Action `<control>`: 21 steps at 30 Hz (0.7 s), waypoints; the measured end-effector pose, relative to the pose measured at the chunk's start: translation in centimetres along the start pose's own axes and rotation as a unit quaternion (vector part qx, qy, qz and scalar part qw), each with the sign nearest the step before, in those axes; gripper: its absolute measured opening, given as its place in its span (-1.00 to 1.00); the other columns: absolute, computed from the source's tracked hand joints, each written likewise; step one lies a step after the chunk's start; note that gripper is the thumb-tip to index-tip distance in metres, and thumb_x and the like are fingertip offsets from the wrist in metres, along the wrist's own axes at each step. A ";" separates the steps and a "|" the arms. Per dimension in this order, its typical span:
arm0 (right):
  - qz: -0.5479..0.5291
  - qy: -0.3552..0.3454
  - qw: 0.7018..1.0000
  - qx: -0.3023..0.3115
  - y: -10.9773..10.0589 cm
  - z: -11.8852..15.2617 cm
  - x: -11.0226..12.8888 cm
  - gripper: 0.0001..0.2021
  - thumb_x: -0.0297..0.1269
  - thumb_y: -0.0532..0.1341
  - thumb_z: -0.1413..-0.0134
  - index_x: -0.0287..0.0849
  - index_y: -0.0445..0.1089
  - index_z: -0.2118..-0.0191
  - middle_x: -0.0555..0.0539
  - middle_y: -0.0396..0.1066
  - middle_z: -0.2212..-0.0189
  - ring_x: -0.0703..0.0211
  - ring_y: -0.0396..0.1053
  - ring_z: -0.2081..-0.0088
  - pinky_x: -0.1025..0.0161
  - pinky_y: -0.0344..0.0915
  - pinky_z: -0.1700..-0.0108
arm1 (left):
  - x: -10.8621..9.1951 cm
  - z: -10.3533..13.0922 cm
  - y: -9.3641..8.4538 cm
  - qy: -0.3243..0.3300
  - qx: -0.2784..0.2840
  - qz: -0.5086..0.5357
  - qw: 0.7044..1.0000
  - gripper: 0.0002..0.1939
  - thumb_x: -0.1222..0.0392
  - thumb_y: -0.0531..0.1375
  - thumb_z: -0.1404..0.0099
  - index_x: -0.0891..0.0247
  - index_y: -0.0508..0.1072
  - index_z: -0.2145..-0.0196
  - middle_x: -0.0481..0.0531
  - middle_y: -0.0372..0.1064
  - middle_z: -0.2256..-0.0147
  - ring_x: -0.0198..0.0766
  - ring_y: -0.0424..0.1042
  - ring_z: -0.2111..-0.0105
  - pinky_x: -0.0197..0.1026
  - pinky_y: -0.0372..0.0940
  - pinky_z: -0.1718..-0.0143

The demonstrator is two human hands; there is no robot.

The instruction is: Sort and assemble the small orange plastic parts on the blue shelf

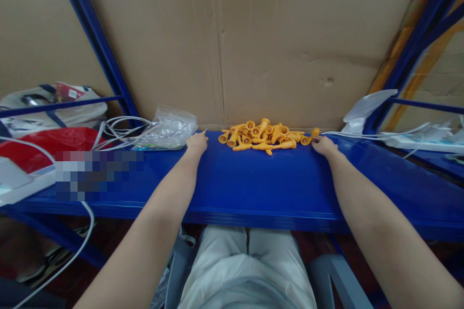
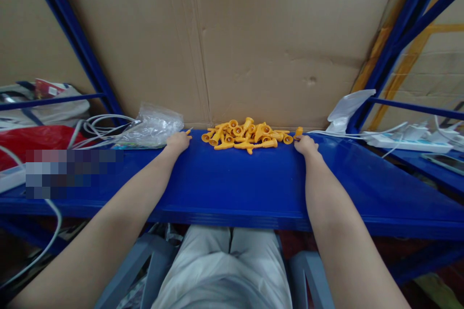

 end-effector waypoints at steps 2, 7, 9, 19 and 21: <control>0.001 0.005 1.000 0.004 0.0 0.0 0.0 -0.54 -0.32 0.15 -0.24 -0.11 0.49 -0.22 -0.32 0.41 -0.23 -0.30 0.35 -0.27 -0.30 0.26 -0.27 | 0.5 0.1 -0.2 -0.040 -0.010 0.001 0.999 -0.53 0.13 0.03 -0.46 0.31 0.49 -0.20 0.48 0.42 -0.17 0.21 0.45 -0.18 0.12 0.34 -0.13; 0.010 0.013 1.000 0.009 0.2 0.0 -0.2 -0.53 -0.30 0.11 -0.28 -0.10 0.46 -0.25 -0.27 0.39 -0.26 -0.24 0.33 -0.29 -0.21 0.26 -0.28 | 0.5 0.9 -0.6 -0.071 -0.011 0.004 0.997 -0.53 0.11 0.00 -0.49 0.34 0.51 -0.17 0.43 0.41 -0.20 0.16 0.43 -0.20 0.06 0.33 -0.16; 0.014 0.010 1.000 0.012 0.4 -0.1 -0.2 -0.53 -0.29 0.10 -0.28 -0.09 0.46 -0.25 -0.26 0.39 -0.25 -0.24 0.33 -0.28 -0.21 0.26 -0.27 | 0.5 1.1 -0.7 -0.083 -0.014 -0.001 0.996 -0.53 0.12 -0.01 -0.50 0.35 0.53 -0.16 0.42 0.41 -0.20 0.14 0.42 -0.21 0.04 0.31 -0.17; 0.015 0.002 1.000 0.018 0.6 -0.5 -0.4 -0.52 -0.26 0.09 -0.27 -0.09 0.44 -0.26 -0.26 0.37 -0.27 -0.26 0.31 -0.28 -0.25 0.25 -0.27 | 0.7 0.3 0.3 -0.094 -0.017 0.010 0.995 -0.43 0.17 -0.11 -0.47 0.34 0.38 -0.31 0.42 0.30 -0.29 0.15 0.28 -0.32 0.29 0.04 -0.36; 0.018 0.006 1.000 0.019 0.6 -0.5 -0.4 -0.52 -0.26 0.09 -0.28 -0.09 0.44 -0.26 -0.26 0.37 -0.28 -0.25 0.31 -0.29 -0.22 0.25 -0.27 | 0.9 0.3 0.6 -0.095 -0.009 0.020 0.995 -0.39 0.16 -0.16 -0.48 0.32 0.28 -0.38 0.39 0.20 -0.36 0.12 0.18 -0.38 0.32 -0.03 -0.39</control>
Point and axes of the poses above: each hand's wrist, its own z-axis away from the middle knuckle, its own y-axis out of the palm, x = y × z, the point moved 7 cm from there along -z, towards the middle knuckle
